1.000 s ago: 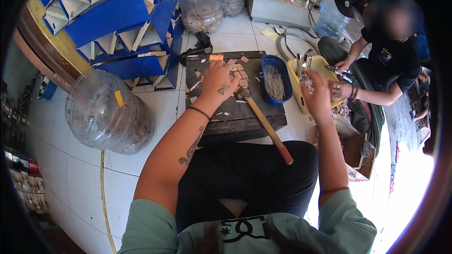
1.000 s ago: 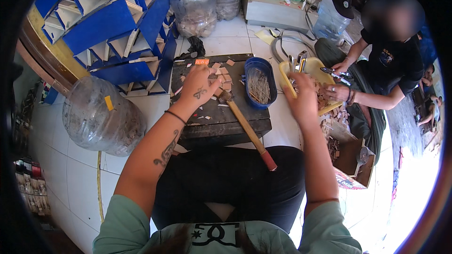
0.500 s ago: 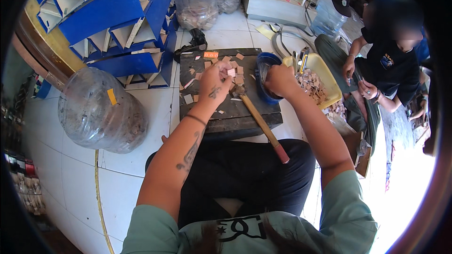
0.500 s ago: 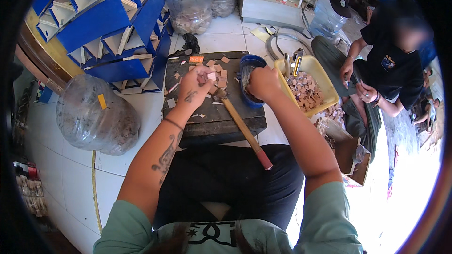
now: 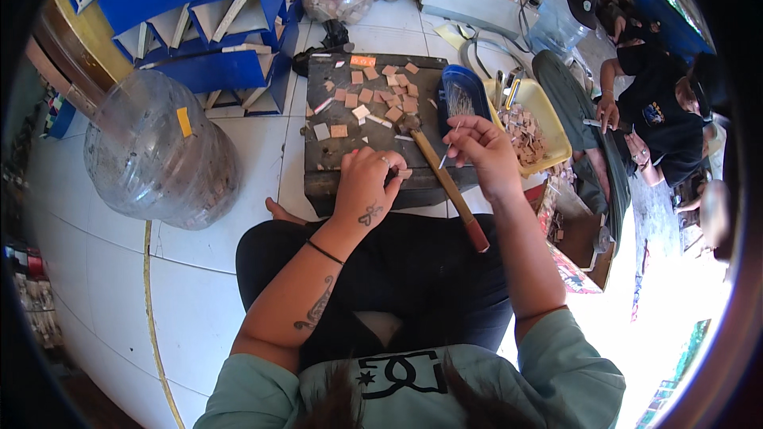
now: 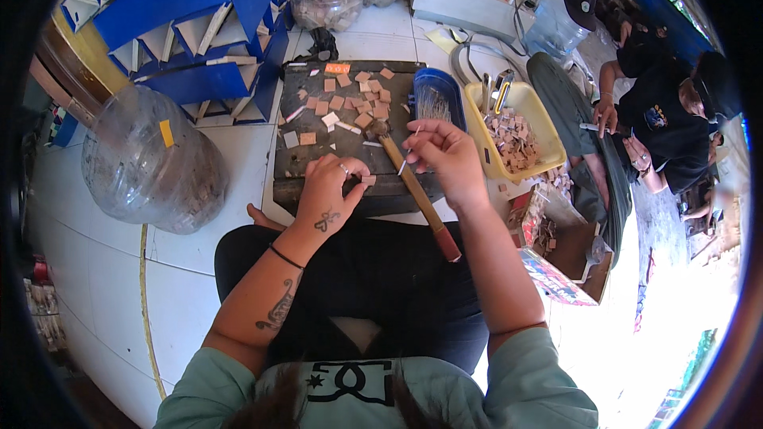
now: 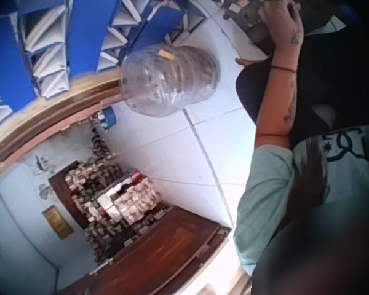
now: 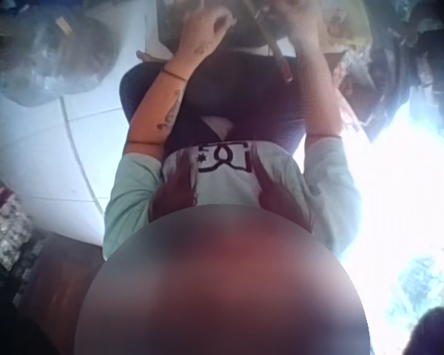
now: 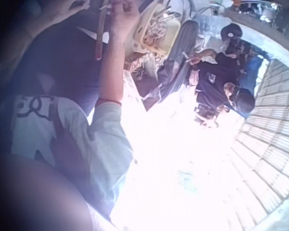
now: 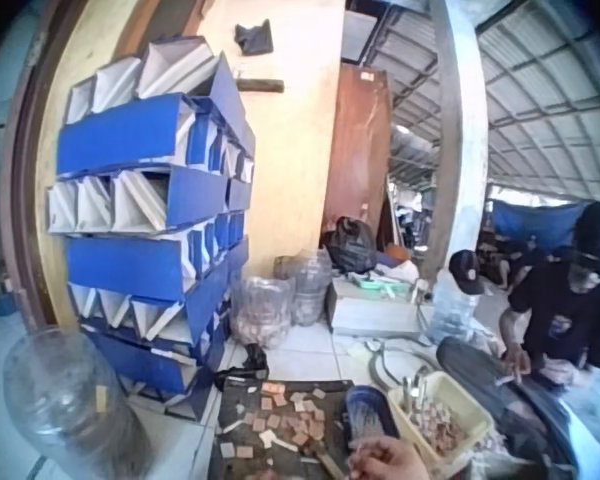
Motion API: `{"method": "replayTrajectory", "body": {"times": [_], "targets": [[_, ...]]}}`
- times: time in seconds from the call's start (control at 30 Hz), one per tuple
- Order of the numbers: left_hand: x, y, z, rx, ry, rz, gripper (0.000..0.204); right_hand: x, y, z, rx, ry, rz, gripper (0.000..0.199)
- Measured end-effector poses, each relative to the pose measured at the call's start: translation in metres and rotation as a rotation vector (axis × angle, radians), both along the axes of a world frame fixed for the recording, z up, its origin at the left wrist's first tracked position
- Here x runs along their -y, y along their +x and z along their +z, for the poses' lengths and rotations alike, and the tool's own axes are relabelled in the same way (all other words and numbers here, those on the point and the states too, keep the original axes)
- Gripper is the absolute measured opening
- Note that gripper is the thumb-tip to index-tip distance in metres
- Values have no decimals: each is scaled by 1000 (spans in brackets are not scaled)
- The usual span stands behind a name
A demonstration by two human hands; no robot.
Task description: The person sits cross-legged on the floor and repeatedly picks up small wooden blocks and nails from a work surface. They use a hammer to drive nails into the blocks one at a time, then place the assembled pieces into a nearby container.
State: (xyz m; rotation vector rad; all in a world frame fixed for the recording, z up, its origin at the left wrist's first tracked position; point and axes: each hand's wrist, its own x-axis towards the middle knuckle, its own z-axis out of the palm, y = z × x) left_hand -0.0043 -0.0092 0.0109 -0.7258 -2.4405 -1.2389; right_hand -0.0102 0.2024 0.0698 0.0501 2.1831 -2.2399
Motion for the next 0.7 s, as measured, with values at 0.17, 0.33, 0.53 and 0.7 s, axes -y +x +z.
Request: {"method": "replayTrajectory", "body": {"times": [0.17,0.33,0.53,0.7], "targets": [[2,-2,-4,-25,31,-3,19,30,13,-22,-166,176,-97,25],[3,-3,-2,-56,14,10,18,37,25,-36,-303,581,-95,19],[2,-5,-3,25,33,-1,16,30,21,-33,-159,366,-74,9],[1,-4,-2,58,127,-90,15,35,24,-29,-233,306,-141,7]]}}
